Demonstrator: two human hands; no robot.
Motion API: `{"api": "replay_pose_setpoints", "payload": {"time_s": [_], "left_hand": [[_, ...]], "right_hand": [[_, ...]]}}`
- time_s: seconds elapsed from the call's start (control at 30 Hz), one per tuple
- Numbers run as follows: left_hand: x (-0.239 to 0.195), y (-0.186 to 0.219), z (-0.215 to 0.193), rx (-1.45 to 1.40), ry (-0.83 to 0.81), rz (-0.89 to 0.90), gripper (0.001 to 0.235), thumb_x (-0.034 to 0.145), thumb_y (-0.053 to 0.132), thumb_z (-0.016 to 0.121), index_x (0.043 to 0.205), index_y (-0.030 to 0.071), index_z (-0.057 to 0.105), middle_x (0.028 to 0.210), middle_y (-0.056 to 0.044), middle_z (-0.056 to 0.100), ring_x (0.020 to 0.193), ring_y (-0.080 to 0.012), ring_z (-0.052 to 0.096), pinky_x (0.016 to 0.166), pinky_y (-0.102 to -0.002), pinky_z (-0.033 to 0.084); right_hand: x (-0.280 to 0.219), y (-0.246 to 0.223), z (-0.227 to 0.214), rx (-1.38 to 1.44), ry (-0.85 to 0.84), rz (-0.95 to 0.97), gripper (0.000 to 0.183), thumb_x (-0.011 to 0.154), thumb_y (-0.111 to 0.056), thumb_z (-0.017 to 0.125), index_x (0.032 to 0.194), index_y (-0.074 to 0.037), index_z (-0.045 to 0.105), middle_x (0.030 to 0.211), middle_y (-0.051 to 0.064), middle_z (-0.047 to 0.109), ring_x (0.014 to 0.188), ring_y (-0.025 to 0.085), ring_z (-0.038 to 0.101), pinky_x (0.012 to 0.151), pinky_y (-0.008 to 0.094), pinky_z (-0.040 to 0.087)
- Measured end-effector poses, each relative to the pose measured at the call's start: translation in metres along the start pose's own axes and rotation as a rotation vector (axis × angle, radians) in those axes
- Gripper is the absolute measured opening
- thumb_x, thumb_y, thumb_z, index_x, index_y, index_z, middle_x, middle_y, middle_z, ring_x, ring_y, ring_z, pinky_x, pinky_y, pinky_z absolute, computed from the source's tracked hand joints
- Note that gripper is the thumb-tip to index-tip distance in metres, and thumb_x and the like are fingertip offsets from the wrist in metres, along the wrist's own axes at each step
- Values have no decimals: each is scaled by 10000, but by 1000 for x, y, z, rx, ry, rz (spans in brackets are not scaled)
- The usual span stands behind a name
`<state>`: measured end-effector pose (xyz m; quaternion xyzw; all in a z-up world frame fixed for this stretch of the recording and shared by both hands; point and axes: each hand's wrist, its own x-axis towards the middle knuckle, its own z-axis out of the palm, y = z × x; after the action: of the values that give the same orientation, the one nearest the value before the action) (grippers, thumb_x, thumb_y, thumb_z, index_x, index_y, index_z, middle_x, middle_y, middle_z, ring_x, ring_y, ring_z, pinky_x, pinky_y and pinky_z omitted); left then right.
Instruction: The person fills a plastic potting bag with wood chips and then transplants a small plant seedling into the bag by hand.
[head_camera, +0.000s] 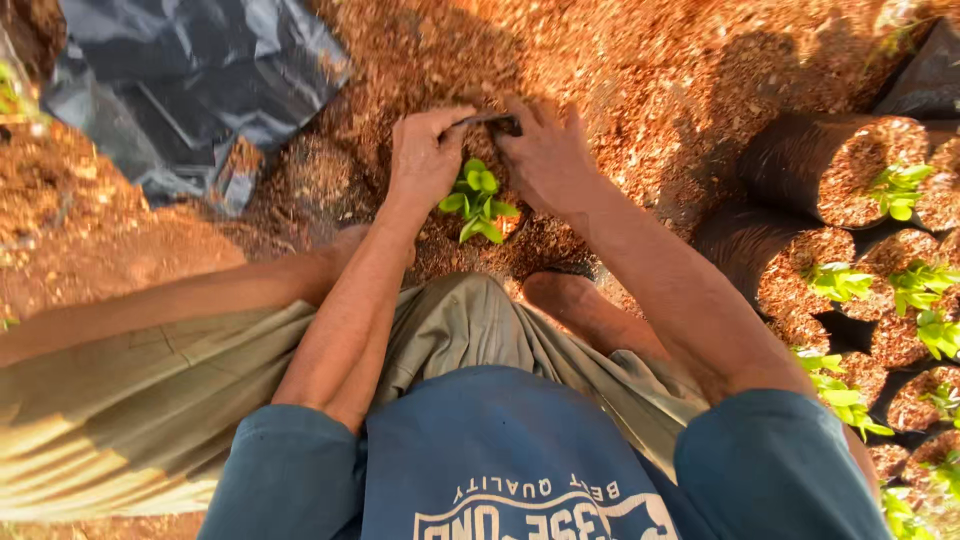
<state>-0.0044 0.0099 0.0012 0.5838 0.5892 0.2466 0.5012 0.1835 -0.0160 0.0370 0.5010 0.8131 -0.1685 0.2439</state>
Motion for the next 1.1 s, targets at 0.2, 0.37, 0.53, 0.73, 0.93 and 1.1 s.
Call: {"api": "replay_pose_setpoints", "payload": {"time_s": [0.2,0.37,0.53,0.73,0.93,1.1], "left_hand": [[-16,-9,0,34,-41,2,410,830,-62,698,1225,47,714,1134,-169,742,1045,-288,744,935,-384,576],[-5,2,2,60,-47,-184,441,817,-31,726,1239,95,707,1166,-130,746,1070,-252,744,955,-365,563],[-10,2,-1,76,-20,-166,416,806,-12,749,1207,94,717,1175,-120,734,1070,-252,730,957,-366,549],[-8,-9,-3,72,-32,-36,385,827,19,746,1210,51,715,1141,-132,747,1047,-255,735,972,-365,549],[-12,-5,-7,23,-41,-113,350,861,52,718,1210,75,727,1103,-120,769,986,-205,758,911,-360,581],[-23,11,-9,-41,-13,-95,354,903,169,741,1236,56,700,1129,-142,759,1017,-236,763,913,-375,589]], "right_hand": [[-3,63,-14,980,-307,-115,639,927,-383,715,1508,-219,507,1673,116,283,1474,345,336,1151,566,303],[29,93,-10,891,-55,402,900,855,-113,768,1609,-336,331,1711,61,223,1532,314,286,1208,478,333],[42,46,41,467,-92,188,1045,791,41,747,1634,-339,261,1691,123,124,1527,365,195,1167,538,353],[-48,14,98,266,-161,90,958,811,-481,781,1547,-76,320,1610,226,217,1373,459,393,994,591,531],[-73,-8,181,376,-102,109,680,903,-121,673,1552,-116,472,1573,271,273,1187,446,578,847,520,621],[-59,20,164,571,91,152,502,893,-117,780,1376,-82,646,1516,245,493,1080,402,688,904,439,637]]}}
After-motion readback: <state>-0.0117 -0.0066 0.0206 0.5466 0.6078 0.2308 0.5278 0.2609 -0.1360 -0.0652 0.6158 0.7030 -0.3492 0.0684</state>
